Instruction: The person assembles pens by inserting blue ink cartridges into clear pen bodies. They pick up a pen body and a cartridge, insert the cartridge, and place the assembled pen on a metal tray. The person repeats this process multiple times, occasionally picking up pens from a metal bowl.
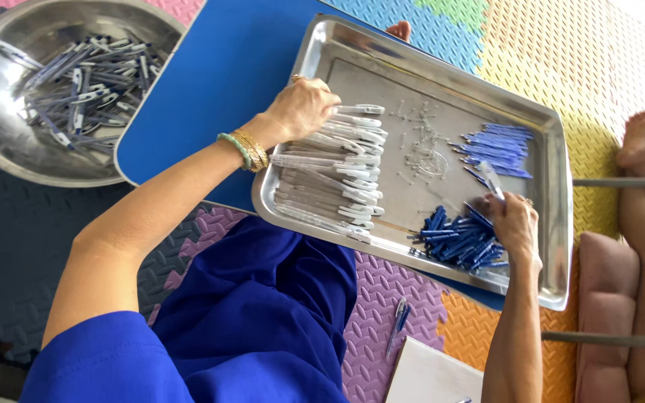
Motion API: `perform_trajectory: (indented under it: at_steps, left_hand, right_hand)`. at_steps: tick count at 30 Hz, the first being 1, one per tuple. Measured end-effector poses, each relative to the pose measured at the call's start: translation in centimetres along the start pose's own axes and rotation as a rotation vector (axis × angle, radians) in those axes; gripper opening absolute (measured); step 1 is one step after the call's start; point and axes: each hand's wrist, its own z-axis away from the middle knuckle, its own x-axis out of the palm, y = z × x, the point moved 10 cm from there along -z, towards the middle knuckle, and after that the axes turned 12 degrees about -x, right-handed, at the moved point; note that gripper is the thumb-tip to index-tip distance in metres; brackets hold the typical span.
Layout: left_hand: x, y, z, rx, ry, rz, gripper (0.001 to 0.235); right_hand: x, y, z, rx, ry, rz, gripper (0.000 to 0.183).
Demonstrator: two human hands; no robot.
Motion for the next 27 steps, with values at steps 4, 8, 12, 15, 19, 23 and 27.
perform_trajectory:
  at_steps: [4,8,12,15,19,23,27]
  left_hand:
    - [-4.9,-5.0,1.6,0.021,0.192,0.090,0.029]
    - [-10.6,-7.4,8.2,-0.002,0.272,0.231,0.038]
    - [-1.6,-9.1,10.0,-0.507,-0.279,1.304,0.087]
    - [6.3,-11.2,5.3,-0.521,-0.317,1.441,0.082]
    - [4.8,-9.1,6.5,-0.607,-0.302,1.505,0.077]
    - [-0.8,-6.9,10.7,-0.723,-0.383,1.382,0.056]
    - [-4.0,-10.7,13.1,-0.581,-0.387,1.254,0.038]
  right_hand:
    - [-0.7,-3.3,-1.8,-0.092,-0.009,0.050,0.033]
    - [-1.5,-6.0,-1.0,-0.069,0.017,-0.070,0.038]
    - [-1.6,-7.9,-0.2,-0.043,0.034,-0.131,0.035]
    - [-3.0,-9.2,0.4,-0.025,0.041,-0.142,0.033]
    - [-4.3,-10.7,1.2,-0.039,0.102,-0.154,0.031]
    - [-4.8,-13.8,1.6,0.051,0.026,-0.164,0.034]
    - [-4.3,-13.5,1.9,0.053,0.046,-0.155,0.035]
